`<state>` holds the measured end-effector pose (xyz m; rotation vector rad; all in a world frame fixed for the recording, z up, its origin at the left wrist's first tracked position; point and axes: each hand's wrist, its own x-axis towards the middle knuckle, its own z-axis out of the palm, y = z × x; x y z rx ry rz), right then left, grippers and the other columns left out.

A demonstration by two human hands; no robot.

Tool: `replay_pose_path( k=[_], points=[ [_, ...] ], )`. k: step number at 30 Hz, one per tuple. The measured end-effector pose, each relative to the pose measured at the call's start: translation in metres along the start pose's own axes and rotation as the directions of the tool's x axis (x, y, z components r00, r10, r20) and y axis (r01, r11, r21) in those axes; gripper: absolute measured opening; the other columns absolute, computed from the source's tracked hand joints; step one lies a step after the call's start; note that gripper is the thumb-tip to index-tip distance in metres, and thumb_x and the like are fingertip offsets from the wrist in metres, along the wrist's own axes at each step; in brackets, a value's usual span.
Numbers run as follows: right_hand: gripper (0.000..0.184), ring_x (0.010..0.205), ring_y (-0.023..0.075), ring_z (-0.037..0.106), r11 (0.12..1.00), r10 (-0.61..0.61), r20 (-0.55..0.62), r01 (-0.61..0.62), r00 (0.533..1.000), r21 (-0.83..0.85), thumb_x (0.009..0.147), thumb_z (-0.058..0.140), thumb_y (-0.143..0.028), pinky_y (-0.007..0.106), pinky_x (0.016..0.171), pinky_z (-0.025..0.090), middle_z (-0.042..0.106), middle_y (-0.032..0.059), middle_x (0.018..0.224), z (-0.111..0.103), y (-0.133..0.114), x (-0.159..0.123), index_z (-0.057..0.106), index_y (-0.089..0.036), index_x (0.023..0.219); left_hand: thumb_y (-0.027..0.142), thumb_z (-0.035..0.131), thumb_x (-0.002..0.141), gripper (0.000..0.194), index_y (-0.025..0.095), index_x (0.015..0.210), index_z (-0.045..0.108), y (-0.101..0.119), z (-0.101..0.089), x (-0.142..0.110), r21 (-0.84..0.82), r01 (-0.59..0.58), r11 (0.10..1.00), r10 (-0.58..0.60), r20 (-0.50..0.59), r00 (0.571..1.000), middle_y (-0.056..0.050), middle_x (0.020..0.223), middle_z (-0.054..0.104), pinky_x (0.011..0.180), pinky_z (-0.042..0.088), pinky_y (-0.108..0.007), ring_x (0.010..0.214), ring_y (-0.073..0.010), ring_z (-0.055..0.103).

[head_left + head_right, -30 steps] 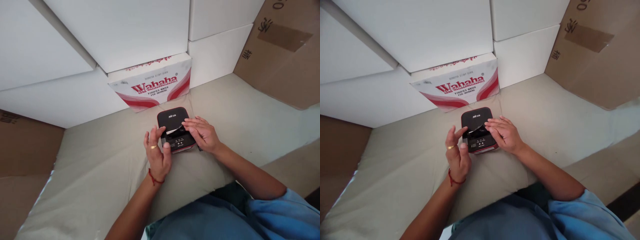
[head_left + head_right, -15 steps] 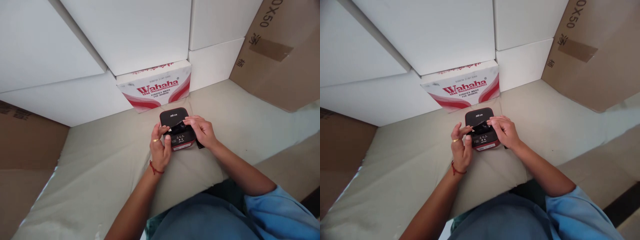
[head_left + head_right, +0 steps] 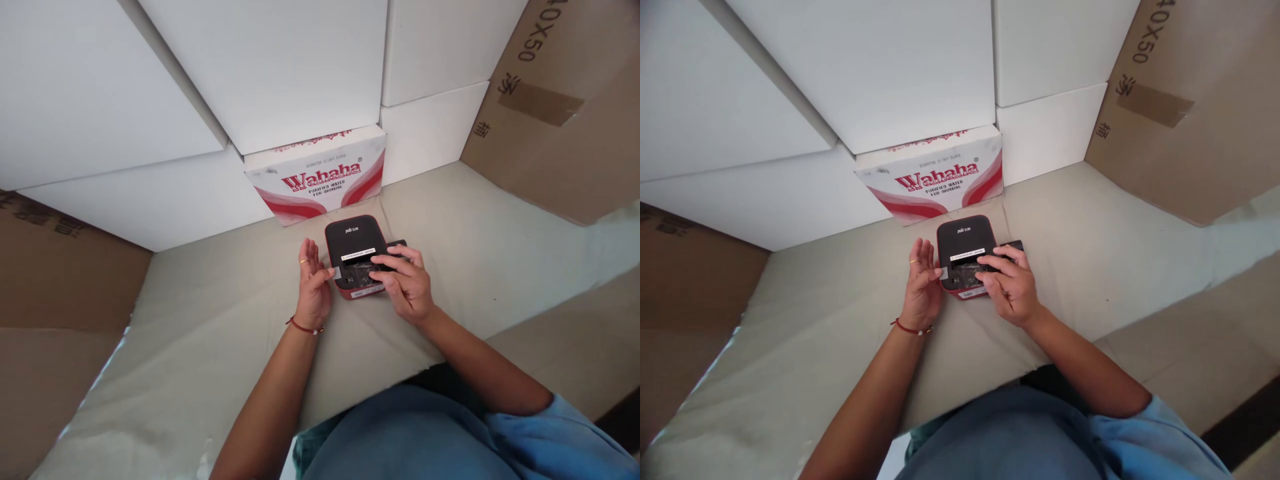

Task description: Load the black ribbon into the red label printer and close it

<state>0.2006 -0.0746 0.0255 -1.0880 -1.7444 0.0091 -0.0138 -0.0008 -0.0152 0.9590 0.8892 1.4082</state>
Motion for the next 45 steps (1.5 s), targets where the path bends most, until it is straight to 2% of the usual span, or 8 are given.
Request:
replay_pose_path(
  k=[9, 15, 18, 22, 25, 33, 40, 45],
  points=[
    [0.028, 0.106, 0.0263, 0.072, 0.979, -0.203, 0.007, 0.203, 0.979, 0.005, 0.108, 0.059, -0.026, 0.046, 0.095, 0.063, 0.086, 0.0062, 0.101, -0.001, 0.000, 0.008, 0.086, -0.024, 0.106, 0.043, 0.089, 0.080, 0.104, 0.050, 0.168, 0.035, -0.011, -0.003, 0.002, -0.010, 0.001, 1.000, 0.000, 0.146, 0.989, 0.001, 0.187, 0.027, 0.145, 0.020, -0.051, 0.179, -0.0294, 0.014],
    [0.047, 0.091, 0.0222, 0.077, 0.996, 0.084, 0.321, -0.088, 0.943, 0.000, 0.116, 0.043, -0.041, 0.038, 0.087, 0.061, 0.086, 0.0067, 0.101, -0.022, -0.009, 0.053, 0.083, -0.026, 0.095, 0.051, 0.092, 0.079, 0.081, 0.040, 0.151, 0.057, -0.023, -0.006, 0.009, -0.151, -0.007, 0.989, 0.012, 0.035, 0.999, -0.007, 0.175, 0.048, 0.137, 0.039, -0.048, 0.166, -0.0285, 0.045],
    [0.038, 0.100, 0.0236, 0.080, 0.954, 0.276, 0.514, -0.165, 0.812, -0.251, 0.115, 0.047, -0.038, 0.036, 0.087, 0.059, 0.086, 0.0072, 0.115, -0.022, -0.016, 0.093, 0.082, -0.025, 0.108, 0.060, 0.085, 0.089, 0.047, 0.029, 0.119, 0.068, -0.029, -0.007, 0.016, -0.226, -0.047, 0.973, 0.004, -0.190, 0.982, -0.008, 0.136, 0.074, 0.121, 0.054, -0.043, 0.132, -0.0212, 0.073],
    [0.028, 0.103, 0.0323, 0.082, 0.803, 0.479, 0.700, 0.057, 0.530, -0.593, 0.105, 0.058, -0.019, 0.038, 0.080, 0.057, 0.087, 0.0138, 0.115, 0.000, -0.023, 0.136, 0.084, -0.023, 0.115, 0.063, 0.087, 0.088, 0.047, 0.021, 0.093, 0.066, -0.034, -0.004, 0.022, -0.253, -0.056, 0.966, -0.013, -0.261, 0.965, -0.003, 0.098, 0.077, 0.093, 0.062, -0.032, 0.092, -0.0144, 0.077],
    [0.031, 0.110, 0.0373, 0.082, 0.779, 0.505, 0.730, 0.121, 0.462, -0.615, 0.099, 0.059, -0.009, 0.041, 0.083, 0.059, 0.087, 0.0205, 0.114, 0.022, -0.022, 0.150, 0.086, -0.017, 0.111, 0.061, 0.089, 0.086, 0.048, 0.018, 0.086, 0.068, -0.032, 0.001, 0.022, -0.259, -0.016, 0.966, -0.047, -0.235, 0.971, -0.003, 0.086, 0.077, 0.078, 0.060, -0.028, 0.075, -0.0122, 0.072],
    [0.023, 0.103, 0.0324, 0.082, 0.793, 0.479, 0.753, 0.144, 0.452, -0.592, 0.092, 0.072, -0.012, 0.037, 0.081, 0.058, 0.087, 0.0172, 0.113, 0.030, -0.022, 0.154, 0.086, -0.019, 0.109, 0.043, 0.097, 0.081, 0.043, 0.020, 0.085, 0.062, -0.020, 0.002, 0.023, -0.275, 0.008, 0.961, -0.074, -0.229, 0.971, 0.003, 0.084, 0.070, 0.070, 0.052, -0.022, 0.067, -0.0066, 0.063],
    [0.024, 0.083, 0.0243, 0.072, 0.860, 0.410, 0.657, -0.028, 0.633, -0.510, 0.089, 0.075, -0.037, 0.035, 0.071, 0.049, 0.082, 0.0051, 0.098, -0.086, -0.013, 0.152, 0.077, -0.025, 0.110, 0.061, 0.088, 0.090, 0.054, 0.021, 0.075, 0.055, -0.019, 0.004, 0.018, -0.252, 0.036, 0.967, -0.086, -0.189, 0.978, 0.006, 0.065, 0.056, 0.050, 0.036, -0.023, 0.049, -0.0052, 0.040],
    [0.017, 0.084, 0.0254, 0.075, 0.737, 0.672, 0.704, -0.106, 0.231, -0.668, 0.086, 0.072, -0.026, 0.034, 0.070, 0.050, 0.082, 0.0071, 0.094, -0.125, 0.069, 0.136, 0.081, -0.021, 0.100, 0.062, 0.085, 0.092, 0.061, 0.021, 0.065, 0.049, -0.018, 0.004, 0.019, -0.254, 0.045, 0.966, -0.090, -0.166, 0.982, 0.003, 0.061, 0.056, 0.053, 0.038, -0.023, 0.051, -0.0064, 0.045]
  ],
)
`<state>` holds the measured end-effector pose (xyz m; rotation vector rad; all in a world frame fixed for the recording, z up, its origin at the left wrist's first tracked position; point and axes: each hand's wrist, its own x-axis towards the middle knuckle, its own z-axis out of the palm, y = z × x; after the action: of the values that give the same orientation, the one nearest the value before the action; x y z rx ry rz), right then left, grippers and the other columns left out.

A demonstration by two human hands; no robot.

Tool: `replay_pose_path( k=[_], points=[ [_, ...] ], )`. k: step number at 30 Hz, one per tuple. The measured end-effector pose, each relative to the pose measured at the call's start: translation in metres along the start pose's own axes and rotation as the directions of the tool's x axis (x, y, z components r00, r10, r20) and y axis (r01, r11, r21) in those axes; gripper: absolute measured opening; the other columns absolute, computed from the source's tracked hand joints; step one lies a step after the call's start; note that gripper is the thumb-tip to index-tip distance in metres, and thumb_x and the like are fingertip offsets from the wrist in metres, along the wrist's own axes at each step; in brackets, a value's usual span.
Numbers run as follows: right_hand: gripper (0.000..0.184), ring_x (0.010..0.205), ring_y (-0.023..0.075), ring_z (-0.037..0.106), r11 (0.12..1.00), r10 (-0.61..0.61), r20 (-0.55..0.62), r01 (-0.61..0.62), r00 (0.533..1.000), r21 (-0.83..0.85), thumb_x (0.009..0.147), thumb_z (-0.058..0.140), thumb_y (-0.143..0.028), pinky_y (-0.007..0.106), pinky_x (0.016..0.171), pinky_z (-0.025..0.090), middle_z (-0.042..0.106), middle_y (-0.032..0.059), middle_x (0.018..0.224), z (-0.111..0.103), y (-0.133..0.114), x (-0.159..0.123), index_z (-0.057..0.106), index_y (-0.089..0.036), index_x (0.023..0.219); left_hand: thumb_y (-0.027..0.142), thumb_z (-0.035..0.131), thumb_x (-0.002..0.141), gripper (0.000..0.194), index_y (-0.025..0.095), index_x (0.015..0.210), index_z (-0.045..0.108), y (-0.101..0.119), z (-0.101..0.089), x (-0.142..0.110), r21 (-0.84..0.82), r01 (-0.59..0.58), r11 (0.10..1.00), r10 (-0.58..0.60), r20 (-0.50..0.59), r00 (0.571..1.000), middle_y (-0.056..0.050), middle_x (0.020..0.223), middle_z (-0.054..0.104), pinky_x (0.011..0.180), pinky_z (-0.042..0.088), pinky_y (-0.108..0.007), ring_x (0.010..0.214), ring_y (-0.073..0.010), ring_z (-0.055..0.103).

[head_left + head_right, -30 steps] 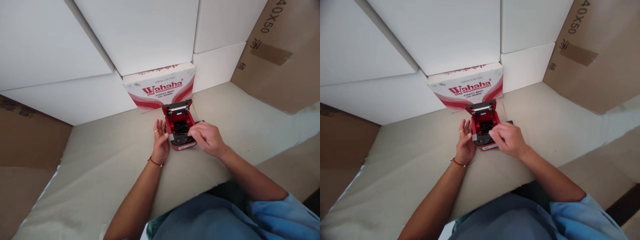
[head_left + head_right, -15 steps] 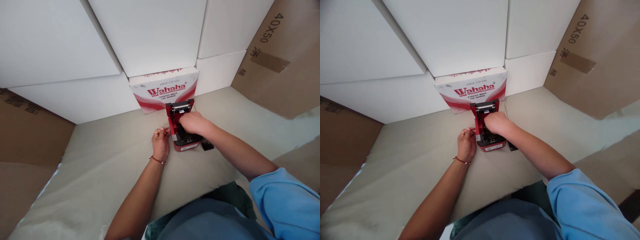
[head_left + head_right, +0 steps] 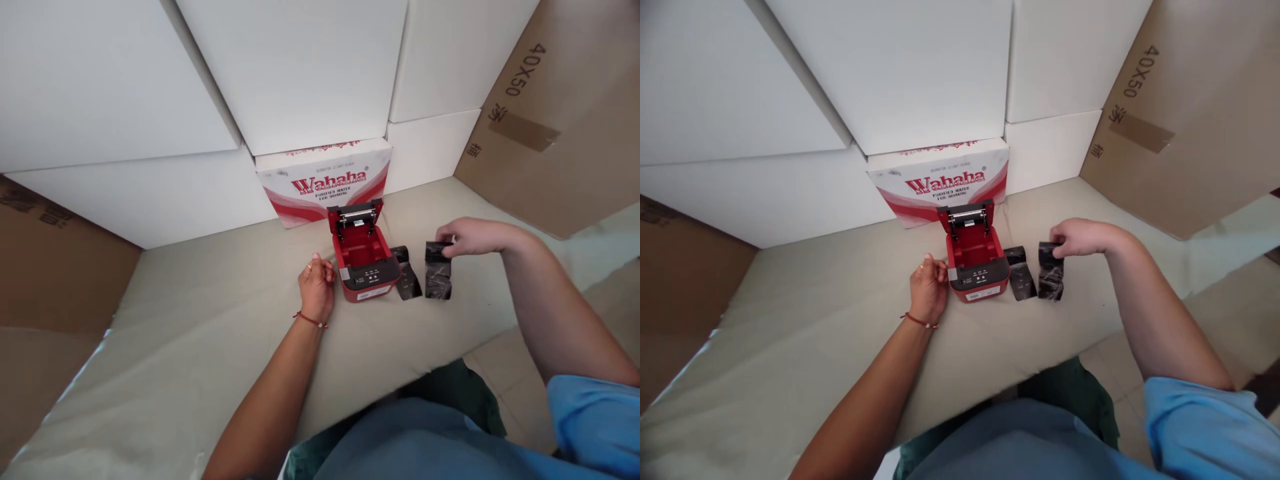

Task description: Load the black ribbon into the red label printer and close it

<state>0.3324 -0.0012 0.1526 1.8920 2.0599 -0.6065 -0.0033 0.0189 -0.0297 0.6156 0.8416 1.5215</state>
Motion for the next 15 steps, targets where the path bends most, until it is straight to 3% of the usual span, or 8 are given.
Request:
replay_pose_path(
  k=[3, 5, 8, 12, 15],
  points=[
    [0.023, 0.094, 0.0294, 0.079, 0.997, 0.046, 0.013, -0.045, 0.999, -0.063, 0.083, 0.076, -0.021, 0.035, 0.078, 0.056, 0.085, 0.0097, 0.101, 0.021, 0.009, 0.026, 0.085, -0.019, 0.103, 0.045, 0.095, 0.083, 0.049, 0.020, 0.074, 0.054, 0.000, -0.001, 0.004, -0.028, -0.010, 1.000, 0.010, -0.016, 1.000, 0.003, 0.075, 0.065, 0.064, 0.047, -0.022, 0.061, -0.0066, 0.056],
    [0.037, 0.112, 0.0320, 0.079, 0.998, 0.020, -0.063, -0.024, 0.998, -0.063, 0.088, 0.073, -0.021, 0.037, 0.092, 0.059, 0.085, 0.0140, 0.123, 0.033, 0.000, 0.038, 0.084, -0.018, 0.124, 0.036, 0.096, 0.078, 0.041, 0.020, 0.080, 0.058, 0.000, -0.002, 0.005, -0.038, -0.005, 0.999, 0.004, -0.019, 1.000, 0.004, 0.077, 0.066, 0.067, 0.049, -0.023, 0.064, -0.0073, 0.059],
    [0.053, 0.138, 0.0314, 0.070, 0.998, -0.051, -0.174, 0.042, 0.983, -0.055, 0.098, 0.063, -0.021, 0.038, 0.112, 0.054, 0.072, 0.0165, 0.155, 0.046, -0.023, 0.048, 0.071, -0.018, 0.151, 0.029, 0.089, 0.078, 0.030, 0.020, 0.083, 0.061, -0.001, -0.004, 0.007, -0.038, 0.008, 0.999, -0.009, -0.016, 1.000, 0.003, 0.079, 0.068, 0.068, 0.049, -0.023, 0.066, -0.0080, 0.059],
    [0.045, 0.124, 0.0280, 0.077, 0.992, -0.116, -0.188, 0.106, 0.975, -0.061, 0.094, 0.074, -0.025, 0.033, 0.102, 0.057, 0.081, 0.0099, 0.139, 0.056, -0.048, 0.056, 0.078, -0.026, 0.139, 0.023, 0.080, 0.076, 0.017, 0.019, 0.085, 0.066, -0.001, -0.006, 0.007, -0.021, 0.032, 0.999, -0.032, -0.004, 0.999, 0.002, 0.073, 0.066, 0.067, 0.048, -0.024, 0.065, -0.0094, 0.060],
    [0.042, 0.115, 0.0278, 0.079, 0.990, -0.137, -0.209, 0.125, 0.968, -0.070, 0.090, 0.082, -0.032, 0.033, 0.098, 0.057, 0.085, 0.0080, 0.125, 0.055, -0.047, 0.046, 0.081, -0.029, 0.132, 0.018, 0.076, 0.073, 0.014, 0.018, 0.084, 0.067, -0.001, -0.006, 0.007, -0.008, 0.049, 0.999, -0.049, 0.009, 0.999, 0.003, 0.066, 0.062, 0.067, 0.047, -0.025, 0.062, -0.0104, 0.060]
  ],
)
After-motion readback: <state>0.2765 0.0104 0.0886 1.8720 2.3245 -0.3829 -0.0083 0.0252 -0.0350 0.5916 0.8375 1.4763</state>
